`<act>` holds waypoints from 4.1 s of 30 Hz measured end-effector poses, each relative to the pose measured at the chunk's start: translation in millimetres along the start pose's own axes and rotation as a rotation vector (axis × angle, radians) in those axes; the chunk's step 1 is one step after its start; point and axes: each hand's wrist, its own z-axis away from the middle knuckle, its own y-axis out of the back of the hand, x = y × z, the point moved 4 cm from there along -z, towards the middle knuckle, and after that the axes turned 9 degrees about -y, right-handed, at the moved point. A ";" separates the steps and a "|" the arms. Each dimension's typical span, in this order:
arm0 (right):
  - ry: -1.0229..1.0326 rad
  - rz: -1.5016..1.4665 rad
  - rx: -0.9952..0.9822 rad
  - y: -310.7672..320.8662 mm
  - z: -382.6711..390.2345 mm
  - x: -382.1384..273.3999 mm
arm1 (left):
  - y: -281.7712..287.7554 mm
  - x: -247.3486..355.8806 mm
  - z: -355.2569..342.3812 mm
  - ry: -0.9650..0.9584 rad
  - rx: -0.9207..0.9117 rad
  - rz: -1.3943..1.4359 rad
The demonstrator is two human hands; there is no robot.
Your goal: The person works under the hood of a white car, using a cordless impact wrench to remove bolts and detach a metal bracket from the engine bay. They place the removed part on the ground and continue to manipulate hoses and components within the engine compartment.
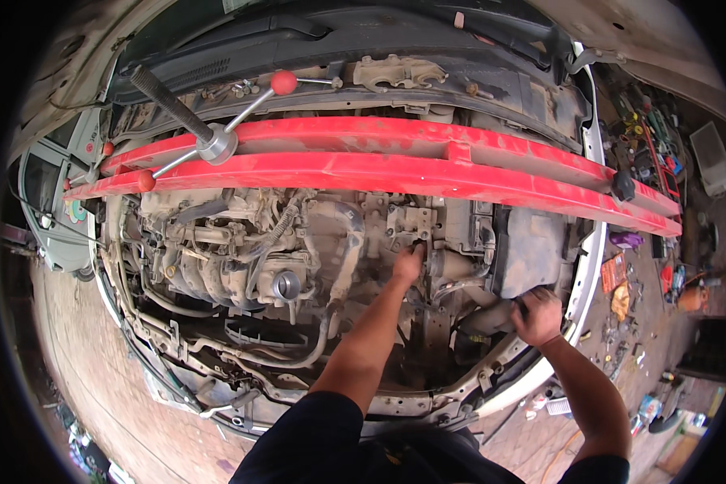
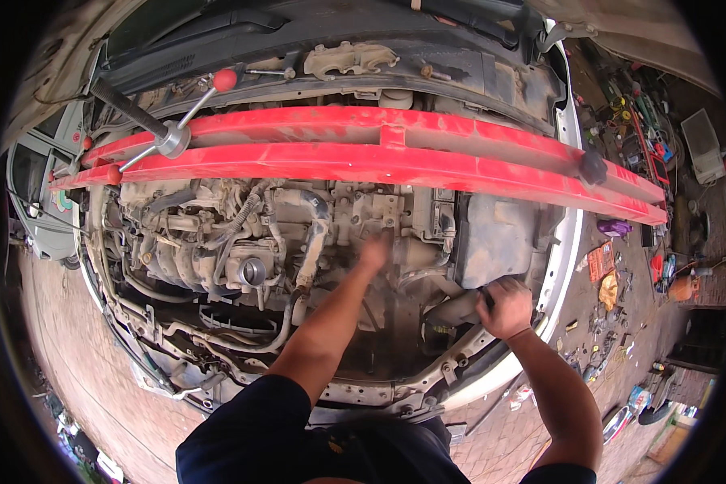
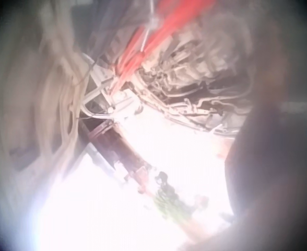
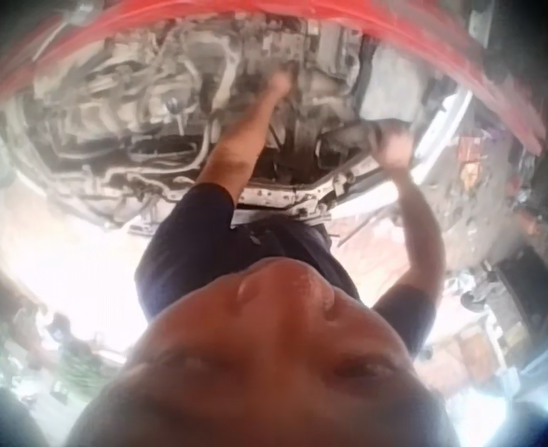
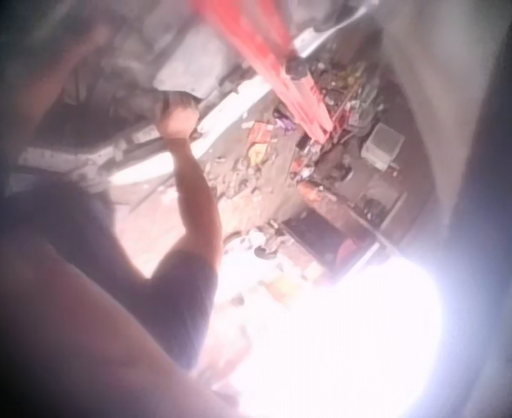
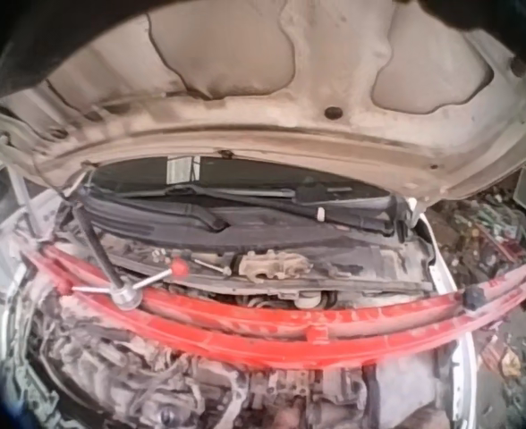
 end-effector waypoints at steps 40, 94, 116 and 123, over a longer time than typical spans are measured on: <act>-0.020 0.025 -0.057 -1.9 -2.6 -1.7 | 15.8 8.9 10.0 0.253 -0.047 0.307; -0.040 0.053 -0.097 -2.7 -2.4 -0.6 | 6.3 -18.0 -3.4 0.380 -0.043 0.358; -0.050 0.039 -0.096 -1.5 2.9 6.1 | 10.6 13.0 7.0 0.367 0.033 0.347; -0.079 0.054 -0.105 -1.1 7.3 10.0 | -8.0 -4.7 2.3 0.404 -0.196 0.685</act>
